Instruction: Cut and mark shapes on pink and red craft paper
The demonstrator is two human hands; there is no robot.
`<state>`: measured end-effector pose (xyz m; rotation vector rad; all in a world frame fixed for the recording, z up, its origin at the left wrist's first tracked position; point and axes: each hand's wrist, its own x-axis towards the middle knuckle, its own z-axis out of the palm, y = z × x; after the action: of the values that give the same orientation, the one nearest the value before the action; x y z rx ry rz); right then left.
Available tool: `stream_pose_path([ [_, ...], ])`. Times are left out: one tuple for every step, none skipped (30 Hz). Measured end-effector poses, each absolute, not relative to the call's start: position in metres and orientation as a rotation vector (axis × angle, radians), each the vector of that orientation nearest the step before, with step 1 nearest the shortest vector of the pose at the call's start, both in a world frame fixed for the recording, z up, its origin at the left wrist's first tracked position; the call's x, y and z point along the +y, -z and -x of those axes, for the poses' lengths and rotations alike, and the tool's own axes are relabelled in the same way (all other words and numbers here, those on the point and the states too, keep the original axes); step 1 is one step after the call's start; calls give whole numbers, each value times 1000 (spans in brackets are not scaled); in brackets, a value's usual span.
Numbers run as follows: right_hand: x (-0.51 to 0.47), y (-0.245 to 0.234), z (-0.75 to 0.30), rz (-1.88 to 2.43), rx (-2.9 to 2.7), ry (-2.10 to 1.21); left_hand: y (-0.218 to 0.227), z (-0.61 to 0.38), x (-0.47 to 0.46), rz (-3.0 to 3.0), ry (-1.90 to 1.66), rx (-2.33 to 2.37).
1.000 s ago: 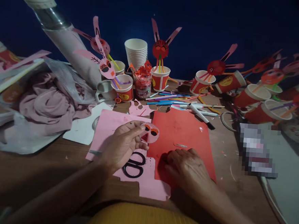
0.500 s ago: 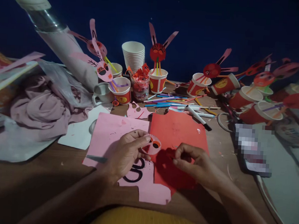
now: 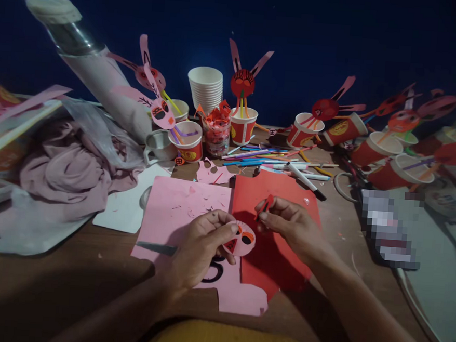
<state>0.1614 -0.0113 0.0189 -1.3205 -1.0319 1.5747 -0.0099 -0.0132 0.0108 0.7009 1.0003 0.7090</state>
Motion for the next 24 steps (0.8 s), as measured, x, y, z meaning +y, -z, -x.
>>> stream_pose_path([
  [-11, -18, -160, 1318, -1036, -1582, -10, 10, -14, -710, -703, 995],
  [-10, -17, -159, 1316, -1041, -1588, -10, 10, -14, -715, -696, 989],
  [-10, -17, -158, 1313, -1046, -1593, -10, 9, -15, -717, -691, 985],
  [-10, -16, -157, 1311, -1049, -1597, -10, 9, -15, -718, -687, 984],
  [-11, -14, -156, 1308, -1051, -1601, -10, 9, -15, -719, -684, 986],
  [-11, -13, -155, 1306, -1053, -1604, -9, 8, -15, -719, -683, 993],
  [-12, -13, -154, 1305, -1055, -1606, -9, 8, -15, -723, -680, 1003],
  [-12, -12, -153, 1304, -1060, -1610, -9, 8, -15, -729, -674, 1013],
  [-13, -11, -152, 1304, -1066, -1612, -9, 7, -16, -737, -669, 1022],
  [-13, -11, -151, 1303, -1073, -1615, -8, 7, -16, -746, -661, 1029],
  [-13, -11, -151, 1301, -1081, -1618, -8, 7, -16, -758, -655, 1035],
  [-14, -12, -151, 1300, -1088, -1621, -7, 7, -16, -772, -652, 1041],
  [-14, -12, -150, 1298, -1094, -1624, -7, 6, -16, -790, -651, 1053],
  [-14, -12, -150, 1298, -1100, -1626, -7, 6, -16, -807, -654, 1068],
  [-15, -12, -151, 1298, -1106, -1628, -7, 6, -16, -824, -659, 1083],
  [-15, -12, -151, 1298, -1114, -1631, -7, 6, -17, -839, -663, 1094],
  [-15, -12, -151, 1299, -1122, -1632, -8, 6, -17, -850, -669, 1104],
  [-15, -11, -152, 1301, -1131, -1631, -8, 6, -17, -858, -672, 1108],
  [-15, -11, -152, 1303, -1138, -1630, -8, 6, -17, -864, -674, 1110],
  [-15, -11, -152, 1305, -1144, -1626, -8, 6, -17, -870, -673, 1110],
  [-15, -10, -152, 1307, -1149, -1624, -8, 5, -17, -877, -670, 1112],
  [-15, -10, -153, 1310, -1151, -1622, -8, 5, -17, -883, -668, 1116],
  [-15, -11, -153, 1311, -1156, -1620, -8, 5, -17, -889, -665, 1120],
  [-15, -11, -152, 1309, -1162, -1621, -8, 5, -16, -892, -664, 1126],
])
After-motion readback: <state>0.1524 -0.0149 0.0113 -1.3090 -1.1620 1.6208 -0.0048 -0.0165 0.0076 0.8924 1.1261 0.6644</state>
